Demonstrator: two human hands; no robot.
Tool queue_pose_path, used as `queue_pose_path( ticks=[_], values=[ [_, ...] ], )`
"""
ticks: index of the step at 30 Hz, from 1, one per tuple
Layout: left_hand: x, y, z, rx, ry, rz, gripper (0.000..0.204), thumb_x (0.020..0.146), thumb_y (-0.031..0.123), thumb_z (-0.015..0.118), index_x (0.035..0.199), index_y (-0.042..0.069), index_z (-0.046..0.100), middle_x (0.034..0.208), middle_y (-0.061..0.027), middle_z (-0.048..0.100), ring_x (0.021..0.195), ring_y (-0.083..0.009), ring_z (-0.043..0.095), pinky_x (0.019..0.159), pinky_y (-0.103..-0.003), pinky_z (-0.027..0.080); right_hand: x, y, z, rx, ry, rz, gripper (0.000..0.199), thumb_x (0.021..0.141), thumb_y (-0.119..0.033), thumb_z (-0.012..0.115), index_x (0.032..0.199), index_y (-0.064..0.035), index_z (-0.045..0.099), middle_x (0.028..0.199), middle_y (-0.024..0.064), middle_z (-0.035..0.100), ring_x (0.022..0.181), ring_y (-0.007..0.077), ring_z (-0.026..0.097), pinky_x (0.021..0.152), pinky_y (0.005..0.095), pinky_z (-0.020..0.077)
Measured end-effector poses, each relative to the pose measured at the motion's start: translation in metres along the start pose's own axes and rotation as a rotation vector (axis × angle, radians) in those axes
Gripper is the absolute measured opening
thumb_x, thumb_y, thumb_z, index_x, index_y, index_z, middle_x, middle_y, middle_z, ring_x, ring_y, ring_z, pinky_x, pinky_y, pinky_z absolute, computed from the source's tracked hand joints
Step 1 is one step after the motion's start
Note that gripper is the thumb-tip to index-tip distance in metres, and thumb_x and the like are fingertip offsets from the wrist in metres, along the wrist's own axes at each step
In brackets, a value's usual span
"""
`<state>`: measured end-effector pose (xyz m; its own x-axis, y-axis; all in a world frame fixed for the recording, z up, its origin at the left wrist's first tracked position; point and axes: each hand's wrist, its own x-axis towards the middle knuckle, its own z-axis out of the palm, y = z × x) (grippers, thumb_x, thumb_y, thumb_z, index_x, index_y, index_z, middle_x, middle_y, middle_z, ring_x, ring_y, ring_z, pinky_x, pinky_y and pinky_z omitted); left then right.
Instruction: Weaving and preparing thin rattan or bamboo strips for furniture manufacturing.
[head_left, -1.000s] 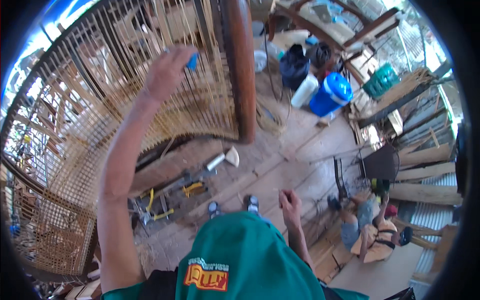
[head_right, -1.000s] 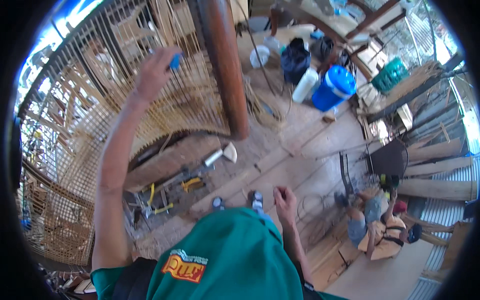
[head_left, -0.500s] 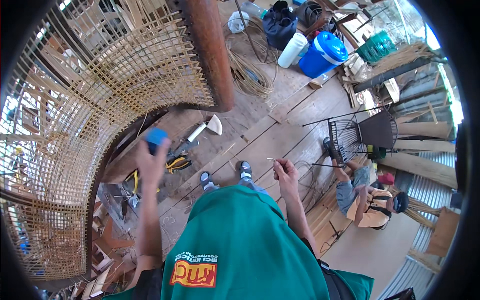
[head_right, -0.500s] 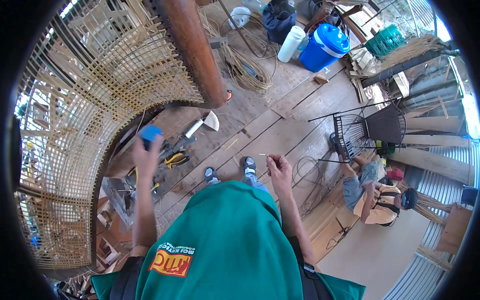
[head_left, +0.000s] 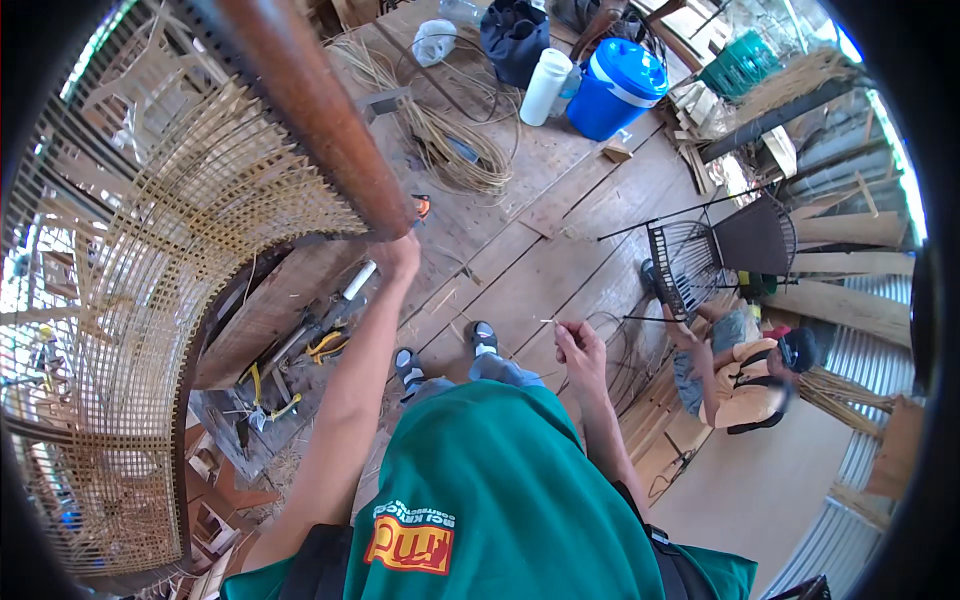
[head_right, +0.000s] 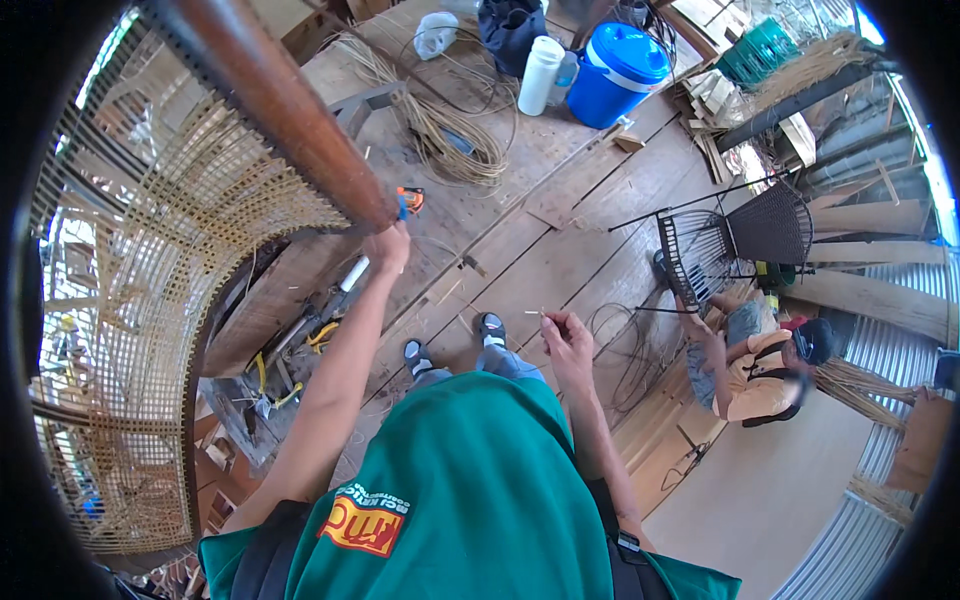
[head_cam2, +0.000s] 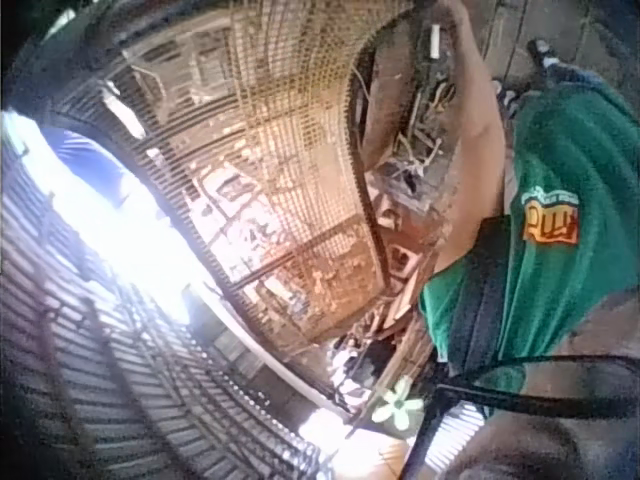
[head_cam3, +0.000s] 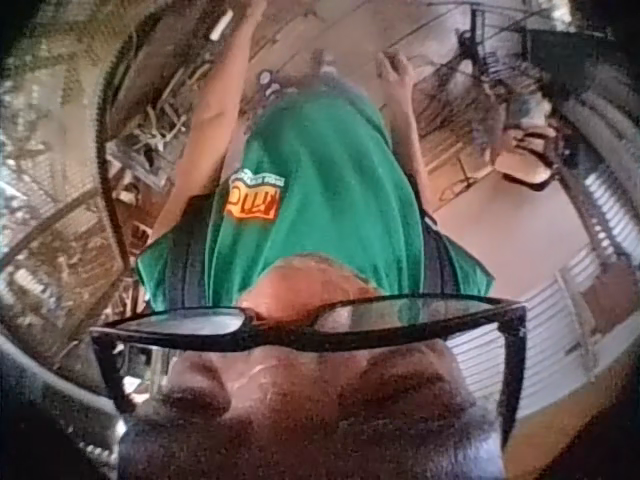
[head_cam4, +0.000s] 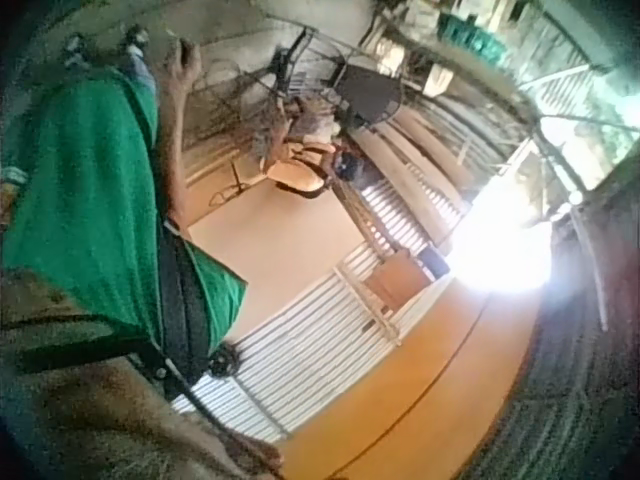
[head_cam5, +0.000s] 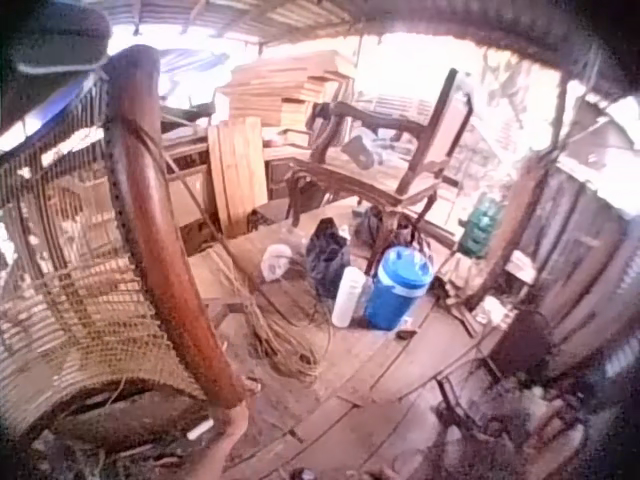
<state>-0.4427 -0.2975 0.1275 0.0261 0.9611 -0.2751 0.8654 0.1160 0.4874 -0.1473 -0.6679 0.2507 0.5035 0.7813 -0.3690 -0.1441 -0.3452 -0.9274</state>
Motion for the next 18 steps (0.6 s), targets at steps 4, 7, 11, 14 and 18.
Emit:
queue_pose_path(
  ticks=[4, 7, 11, 14, 18],
  values=[
    [0.064, -0.031, 0.034, 0.006, 0.094, -0.265, 0.069, 0.124, 0.06, 0.058, 0.172, 0.013, 0.072, 0.172, -0.0262, 0.075, 0.166, -0.0504, 0.065, 0.145, -0.064, 0.042, 0.026, -0.001, -0.042, 0.038, 0.011, 0.048, 0.018, 0.124, -0.019, 0.082, 0.127, -0.001, 0.082, 0.098, -0.0018, 0.075, 0.078, 0.006, 0.065, 0.068, 0.0265, 0.0506],
    [0.027, 0.049, 0.058, -0.083, 0.194, -0.131, 0.091, 0.123, 0.069, 0.061, 0.184, 0.002, 0.055, 0.193, -0.0269, 0.053, 0.18, -0.0507, 0.047, 0.145, -0.065, 0.039, 0.048, 0.011, -0.093, 0.034, 0.097, 0.101, 0.017, 0.124, -0.019, 0.082, 0.126, -0.0016, 0.082, 0.097, -0.0021, 0.075, 0.076, 0.006, 0.064, 0.068, 0.0261, 0.0501],
    [-0.05, 0.053, 0.062, 0.056, 0.304, -0.044, 0.082, 0.113, 0.037, 0.087, 0.183, 0.009, 0.055, 0.189, -0.0238, 0.055, 0.176, -0.0477, 0.051, 0.141, -0.066, 0.044, 0.107, 0.007, -0.132, 0.064, 0.076, 0.074, 0.02, 0.124, -0.021, 0.082, 0.125, -0.0013, 0.082, 0.096, -0.0022, 0.075, 0.076, 0.0057, 0.064, 0.068, 0.0258, 0.0514],
    [-0.045, 0.046, 0.069, 0.211, 0.298, 0.009, 0.084, 0.106, 0.02, 0.095, 0.18, 0.012, 0.057, 0.187, -0.0212, 0.055, 0.171, -0.0473, 0.055, 0.136, -0.066, 0.048, 0.157, -0.007, -0.146, 0.078, 0.037, 0.06, 0.02, 0.124, -0.021, 0.083, 0.126, -0.0013, 0.082, 0.097, -0.0019, 0.075, 0.076, 0.0059, 0.065, 0.068, 0.0258, 0.0521],
    [-0.028, 0.068, 0.081, 0.256, 0.215, 0.17, 0.082, 0.101, 0.011, 0.096, 0.176, 0.012, 0.06, 0.178, -0.0176, 0.059, 0.166, -0.0474, 0.056, 0.133, -0.065, 0.051, 0.199, -0.022, -0.168, 0.095, 0.022, 0.059, 0.021, 0.124, -0.022, 0.084, 0.128, -0.001, 0.081, 0.097, -0.0017, 0.075, 0.077, 0.0063, 0.065, 0.069, 0.0259, 0.0521]
  ],
)
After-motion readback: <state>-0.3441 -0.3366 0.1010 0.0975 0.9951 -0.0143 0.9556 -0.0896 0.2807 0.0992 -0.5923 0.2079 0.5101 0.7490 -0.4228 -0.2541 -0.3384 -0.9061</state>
